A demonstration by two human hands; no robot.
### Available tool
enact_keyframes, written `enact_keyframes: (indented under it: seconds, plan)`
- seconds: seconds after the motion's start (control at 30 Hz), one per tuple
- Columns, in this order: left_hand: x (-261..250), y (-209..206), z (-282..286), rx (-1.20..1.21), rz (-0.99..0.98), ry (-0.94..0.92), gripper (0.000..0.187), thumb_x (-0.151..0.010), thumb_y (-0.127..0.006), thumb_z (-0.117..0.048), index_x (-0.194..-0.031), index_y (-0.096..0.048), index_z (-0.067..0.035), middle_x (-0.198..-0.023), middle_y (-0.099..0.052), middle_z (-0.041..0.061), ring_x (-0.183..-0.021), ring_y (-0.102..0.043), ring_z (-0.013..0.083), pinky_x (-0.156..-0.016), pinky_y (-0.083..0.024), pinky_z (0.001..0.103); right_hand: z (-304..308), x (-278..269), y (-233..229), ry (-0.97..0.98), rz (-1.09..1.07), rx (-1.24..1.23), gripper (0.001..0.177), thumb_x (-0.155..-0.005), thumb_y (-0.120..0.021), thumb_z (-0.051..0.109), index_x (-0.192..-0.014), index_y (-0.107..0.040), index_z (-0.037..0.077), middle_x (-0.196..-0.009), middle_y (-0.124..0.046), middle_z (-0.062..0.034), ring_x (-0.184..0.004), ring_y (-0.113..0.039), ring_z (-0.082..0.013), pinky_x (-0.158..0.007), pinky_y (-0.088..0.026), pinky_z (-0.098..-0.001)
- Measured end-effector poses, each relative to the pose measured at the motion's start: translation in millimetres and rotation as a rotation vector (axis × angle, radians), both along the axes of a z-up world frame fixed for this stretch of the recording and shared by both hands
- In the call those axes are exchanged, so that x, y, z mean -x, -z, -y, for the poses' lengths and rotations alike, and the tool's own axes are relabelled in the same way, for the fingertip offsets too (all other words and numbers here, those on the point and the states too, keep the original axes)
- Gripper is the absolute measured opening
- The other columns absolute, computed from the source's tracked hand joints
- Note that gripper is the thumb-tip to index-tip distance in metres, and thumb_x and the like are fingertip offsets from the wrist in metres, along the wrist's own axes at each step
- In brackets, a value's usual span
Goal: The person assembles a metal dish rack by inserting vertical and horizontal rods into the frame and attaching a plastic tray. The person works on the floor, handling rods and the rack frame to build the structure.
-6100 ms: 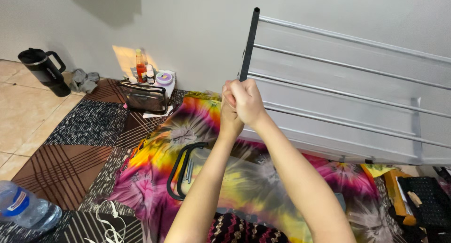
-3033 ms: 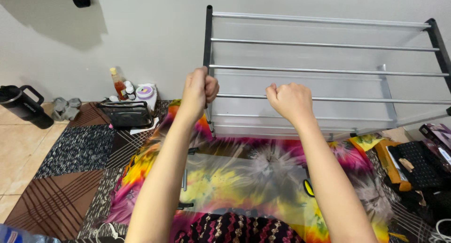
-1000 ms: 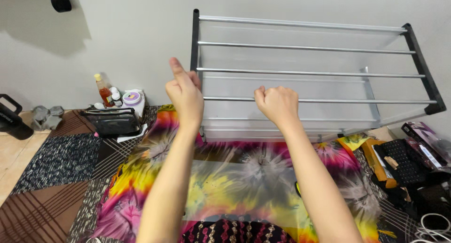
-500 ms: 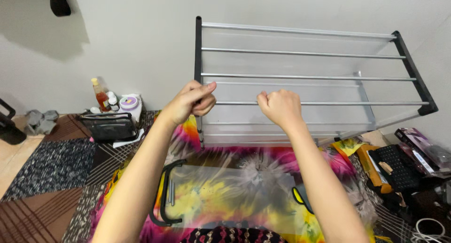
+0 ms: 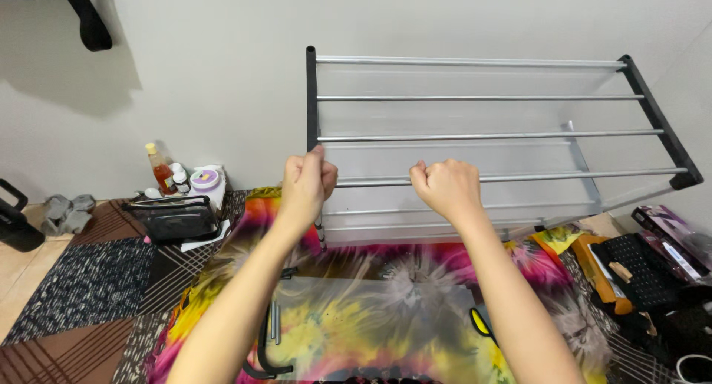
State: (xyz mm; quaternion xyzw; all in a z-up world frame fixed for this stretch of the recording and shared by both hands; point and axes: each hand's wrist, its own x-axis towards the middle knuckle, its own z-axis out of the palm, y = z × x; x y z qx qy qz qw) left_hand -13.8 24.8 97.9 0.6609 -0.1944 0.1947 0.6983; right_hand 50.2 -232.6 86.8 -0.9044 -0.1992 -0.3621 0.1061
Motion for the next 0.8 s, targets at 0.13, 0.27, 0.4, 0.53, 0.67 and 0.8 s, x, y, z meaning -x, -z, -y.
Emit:
enact_keyframes:
  seconds: [0.13,0.27,0.4,0.53,0.67,0.8]
  plan:
    - [-10.6,3.1,11.0,0.340,0.132,-0.350,0.056,-0.107,-0.041,-0.021,-0.053,-0.031,-0.009,-0.051,-0.032,-0.007,-0.048,-0.025,0.0050,-0.046,-0.017,0.029,-16.3,-1.3,3.2,0.021,0.050,-0.001,0.054,-0.095,-0.054,0.035,-0.052,-0.069,0.006,-0.050,-0.059,-0.0214,-0.047,-0.060,-0.0424,-0.049,-0.049,-0.0517]
    - [-22.6,-0.7,12.7,0.371,0.199,-0.433,0.056,-0.110,-0.042,-0.021,-0.058,-0.028,-0.009,-0.054,-0.029,-0.008,-0.051,-0.023,0.0038,-0.049,-0.016,0.028,-18.9,-7.1,1.7,0.019,0.045,-0.012,0.054,-0.096,-0.053,0.035,-0.053,-0.069,0.006,-0.050,-0.059,-0.0211,-0.047,-0.060,-0.0425,-0.050,-0.049,-0.0517]
    - [-7.3,-2.1,-12.7,-0.032,0.058,-0.103,0.046,-0.111,-0.054,-0.032,-0.074,-0.050,-0.004,-0.068,-0.041,0.000,-0.062,-0.036,0.0083,-0.055,-0.029,0.027,-2.4,-14.1,-6.4,0.000,-0.026,0.017,0.056,-0.096,-0.053,0.037,-0.053,-0.068,0.004,-0.052,-0.060,-0.0203,-0.050,-0.061,-0.0423,-0.052,-0.049,-0.0529]
    - [4.5,6.1,-40.4,-0.437,0.358,-0.327,0.066,-0.084,-0.084,-0.033,-0.133,-0.050,-0.005,-0.135,-0.044,0.016,-0.129,-0.045,0.0282,-0.105,-0.040,0.040,-2.6,-19.5,-8.2,-0.027,-0.038,0.015,0.055,-0.097,-0.052,0.038,-0.055,-0.070,0.006,-0.052,-0.059,-0.0211,-0.051,-0.061,-0.0431,-0.053,-0.050,-0.0526]
    - [-10.4,32.2,-28.7,-0.471,0.216,-0.422,0.095,-0.077,-0.089,-0.036,-0.156,-0.039,-0.014,-0.163,-0.029,0.019,-0.149,-0.034,0.0340,-0.119,-0.034,0.046,-9.2,-15.1,-9.4,-0.008,-0.080,0.026,0.056,-0.100,-0.052,0.041,-0.060,-0.071,0.006,-0.058,-0.063,-0.0205,-0.058,-0.064,-0.0426,-0.058,-0.051,-0.0527]
    - [-24.9,56.9,-17.7,-0.060,0.323,-0.147,0.096,-0.095,-0.082,-0.026,-0.169,-0.022,-0.014,-0.175,-0.022,0.017,-0.162,-0.020,0.0318,-0.131,-0.019,0.046,1.8,-0.6,-14.5,-0.159,-0.053,-0.021,0.040,-0.101,-0.053,0.037,-0.080,-0.076,0.012,-0.076,-0.071,-0.0158,-0.069,-0.066,-0.0428,-0.060,-0.050,-0.0530]
